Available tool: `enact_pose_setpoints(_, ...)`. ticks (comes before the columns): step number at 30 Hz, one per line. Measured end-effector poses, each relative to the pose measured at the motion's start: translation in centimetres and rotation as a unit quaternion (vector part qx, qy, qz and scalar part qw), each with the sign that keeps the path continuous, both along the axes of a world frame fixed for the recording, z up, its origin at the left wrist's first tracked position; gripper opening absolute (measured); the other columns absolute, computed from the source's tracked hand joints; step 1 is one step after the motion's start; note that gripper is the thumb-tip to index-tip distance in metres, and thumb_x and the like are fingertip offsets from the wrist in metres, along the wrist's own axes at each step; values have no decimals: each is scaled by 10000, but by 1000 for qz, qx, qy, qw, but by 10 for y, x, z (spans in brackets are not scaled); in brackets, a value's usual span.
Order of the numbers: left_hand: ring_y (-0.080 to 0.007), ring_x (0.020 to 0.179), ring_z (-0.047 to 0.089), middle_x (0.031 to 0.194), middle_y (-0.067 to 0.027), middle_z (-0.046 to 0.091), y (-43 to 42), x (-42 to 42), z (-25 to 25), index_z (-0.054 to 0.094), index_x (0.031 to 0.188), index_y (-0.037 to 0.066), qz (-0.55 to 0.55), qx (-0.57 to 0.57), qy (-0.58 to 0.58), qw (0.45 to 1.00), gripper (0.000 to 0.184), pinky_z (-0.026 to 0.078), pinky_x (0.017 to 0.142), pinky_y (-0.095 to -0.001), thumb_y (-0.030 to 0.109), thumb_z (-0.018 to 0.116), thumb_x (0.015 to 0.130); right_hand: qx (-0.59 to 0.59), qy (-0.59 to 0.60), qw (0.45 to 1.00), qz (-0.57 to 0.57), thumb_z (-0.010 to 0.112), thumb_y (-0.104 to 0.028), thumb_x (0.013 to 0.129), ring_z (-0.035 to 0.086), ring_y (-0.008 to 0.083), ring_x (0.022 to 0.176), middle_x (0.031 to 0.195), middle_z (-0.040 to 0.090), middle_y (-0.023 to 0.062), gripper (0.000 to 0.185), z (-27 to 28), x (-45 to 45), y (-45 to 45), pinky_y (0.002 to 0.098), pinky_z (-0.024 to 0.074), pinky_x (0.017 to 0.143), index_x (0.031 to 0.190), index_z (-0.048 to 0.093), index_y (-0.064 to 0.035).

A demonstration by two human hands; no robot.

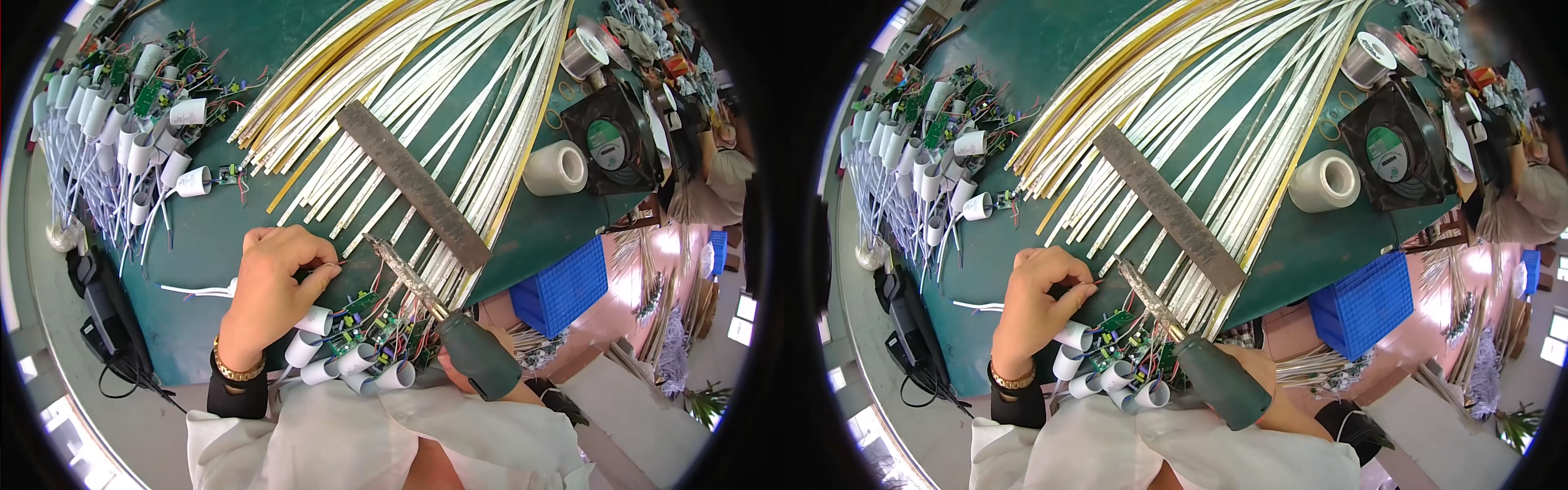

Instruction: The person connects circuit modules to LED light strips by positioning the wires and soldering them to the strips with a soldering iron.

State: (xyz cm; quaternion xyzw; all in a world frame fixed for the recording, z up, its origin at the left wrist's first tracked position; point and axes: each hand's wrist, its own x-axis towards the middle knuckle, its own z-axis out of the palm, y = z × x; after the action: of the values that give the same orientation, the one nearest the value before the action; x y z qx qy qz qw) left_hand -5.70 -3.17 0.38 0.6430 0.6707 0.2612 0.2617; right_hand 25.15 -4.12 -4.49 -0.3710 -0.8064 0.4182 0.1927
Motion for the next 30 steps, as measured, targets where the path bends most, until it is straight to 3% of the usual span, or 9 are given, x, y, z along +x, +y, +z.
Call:
enact_pose_setpoints(2,-177,693,554,742,2,605,0,0,-2,671,796,100,1,4,21,1000,150,356,872,-336,33,778,716,0,7,1000,4,766,-181,735,656,276,675,768,677,45,212,-4,3,-1,396,515,570,914,675,-116)
enact_pose_setpoints(4,-187,695,556,743,-2,602,0,1,-2,677,791,104,-2,14,31,999,146,365,868,-349,34,777,711,98,-110,987,65,758,-206,734,654,288,672,769,675,46,229,-11,12,-5,404,516,566,929,675,-118)
enact_pose_setpoints(7,-210,694,556,734,-9,591,1,2,-5,677,781,105,-16,48,52,997,143,382,867,-374,35,774,702,52,-27,998,23,758,-182,735,641,282,651,759,666,40,231,1,0,2,404,511,563,938,668,-117)
enact_pose_setpoints(16,-209,628,533,649,-7,537,3,6,-8,604,680,88,-8,64,85,994,153,404,883,-398,36,745,653,72,-48,995,51,746,-115,742,631,280,705,812,654,66,229,-77,45,-36,401,505,599,955,663,-96)
enact_pose_setpoints(20,-164,555,510,596,13,522,5,6,-6,585,637,88,31,43,36,998,154,396,881,-372,29,727,642,20,5,999,30,744,-146,741,620,297,689,795,640,75,220,0,-1,-3,413,500,600,936,656,-99)
enact_pose_setpoints(22,-157,541,504,595,15,525,6,7,-7,583,635,87,35,44,28,998,152,391,881,-364,28,724,640,43,-219,974,26,741,-199,737,613,318,686,805,637,93,252,7,-1,-8,428,497,600,956,661,-103)
enact_pose_setpoints(23,-149,527,497,595,18,529,7,6,-6,582,633,86,38,38,27,998,151,387,880,-356,27,721,639,47,-220,974,26,741,-199,737,613,318,686,805,637,93,252,6,-2,-5,428,497,600,956,661,-103)
enact_pose_setpoints(26,-141,525,496,596,20,530,7,5,-7,584,634,86,39,27,23,999,150,383,883,-353,27,721,637,93,-5,996,0,730,-231,737,609,308,674,790,639,66,227,2,-5,1,424,490,595,929,671,-124)
enact_pose_setpoints(30,-150,531,494,592,17,525,7,7,-9,587,629,86,45,36,29,998,146,384,880,-355,29,720,637,103,-8,993,61,768,-152,678,680,290,793,990,669,122,444,5,-1,4,344,564,693,1091,663,-29)
